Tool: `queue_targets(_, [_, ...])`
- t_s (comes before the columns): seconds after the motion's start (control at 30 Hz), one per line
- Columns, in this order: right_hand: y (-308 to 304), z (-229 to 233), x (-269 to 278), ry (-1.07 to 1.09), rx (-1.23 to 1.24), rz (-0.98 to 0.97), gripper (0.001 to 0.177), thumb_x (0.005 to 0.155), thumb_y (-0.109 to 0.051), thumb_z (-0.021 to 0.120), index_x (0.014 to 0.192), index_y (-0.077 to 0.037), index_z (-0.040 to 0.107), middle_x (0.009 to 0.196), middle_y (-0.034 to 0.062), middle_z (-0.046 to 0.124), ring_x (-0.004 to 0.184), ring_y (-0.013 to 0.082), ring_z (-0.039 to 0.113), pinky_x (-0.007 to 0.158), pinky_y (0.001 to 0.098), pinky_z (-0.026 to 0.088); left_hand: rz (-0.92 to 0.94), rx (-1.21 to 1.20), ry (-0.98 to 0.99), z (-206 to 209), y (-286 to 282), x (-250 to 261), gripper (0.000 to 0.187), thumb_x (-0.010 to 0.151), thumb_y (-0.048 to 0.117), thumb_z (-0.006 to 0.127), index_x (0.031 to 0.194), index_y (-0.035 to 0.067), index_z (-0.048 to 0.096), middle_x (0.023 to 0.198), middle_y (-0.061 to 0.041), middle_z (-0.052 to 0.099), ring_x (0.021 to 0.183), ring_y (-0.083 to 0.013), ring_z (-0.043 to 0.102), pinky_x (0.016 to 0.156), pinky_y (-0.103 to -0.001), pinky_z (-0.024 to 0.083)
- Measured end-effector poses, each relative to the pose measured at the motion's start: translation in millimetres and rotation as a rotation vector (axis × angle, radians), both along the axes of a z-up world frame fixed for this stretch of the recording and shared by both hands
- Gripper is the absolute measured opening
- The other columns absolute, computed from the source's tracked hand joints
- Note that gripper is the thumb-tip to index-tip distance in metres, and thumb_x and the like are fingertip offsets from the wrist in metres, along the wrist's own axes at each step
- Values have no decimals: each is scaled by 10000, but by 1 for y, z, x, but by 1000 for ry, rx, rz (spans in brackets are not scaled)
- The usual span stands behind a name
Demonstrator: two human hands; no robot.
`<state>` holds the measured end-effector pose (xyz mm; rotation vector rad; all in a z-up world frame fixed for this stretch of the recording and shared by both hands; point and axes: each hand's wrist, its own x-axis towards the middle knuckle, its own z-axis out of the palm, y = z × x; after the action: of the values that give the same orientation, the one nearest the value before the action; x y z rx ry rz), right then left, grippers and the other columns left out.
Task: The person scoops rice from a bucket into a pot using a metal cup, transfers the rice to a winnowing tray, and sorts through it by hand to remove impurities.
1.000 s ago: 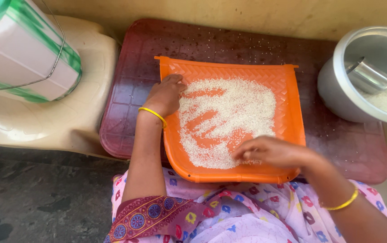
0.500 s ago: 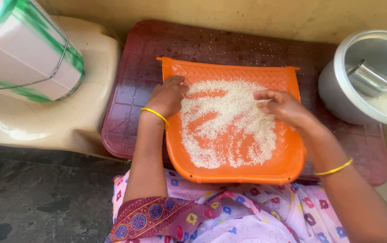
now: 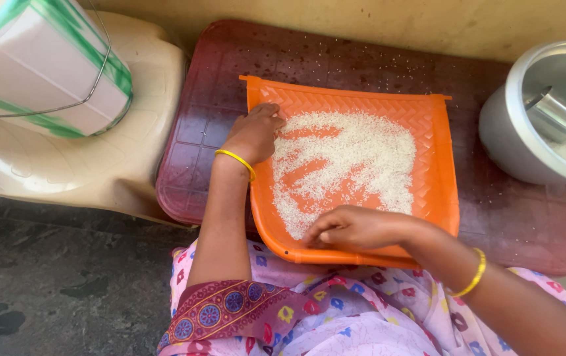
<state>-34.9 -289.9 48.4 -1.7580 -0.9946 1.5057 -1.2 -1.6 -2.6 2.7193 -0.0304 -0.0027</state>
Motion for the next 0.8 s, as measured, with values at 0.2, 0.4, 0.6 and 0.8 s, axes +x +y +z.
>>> queue_targets(0.2, [38,-16,-5,-19,118,-151,385,976,-81,564,1354,-32,620,1237,114,725,1072,190,674,1011,368,539,3,24,68,7,-2,-3,312,911,103,612,1188,175,736,1586,-40,449,1499,-230,353,1110,-453,392])
queue_targets(0.4, [13,7,73,-211,-94,-732,536,955,-253,585,1447,-44,546,1324,116,684,1174,229,664,1062,381,536,-19,20,12,6,-1,-3,379,880,80,625,1234,180,715,1555,-59,455,1472,-245,357,1087,-470,386])
queue_targets(0.6, [-80,7,115,-214,-38,-933,554,921,-213,596,1451,-59,545,1352,98,655,1207,198,620,982,356,509,1,15,39,4,-1,-3,354,891,83,622,1221,172,717,1563,-45,456,1468,-229,365,1083,-456,393])
queue_targets(0.8, [-130,24,113,-364,-26,-805,428,971,-223,604,1350,-25,619,1271,90,701,1133,167,645,972,326,503,-4,13,34,4,-1,-2,371,891,84,624,1241,177,707,1542,-36,479,1469,-217,379,1082,-448,403])
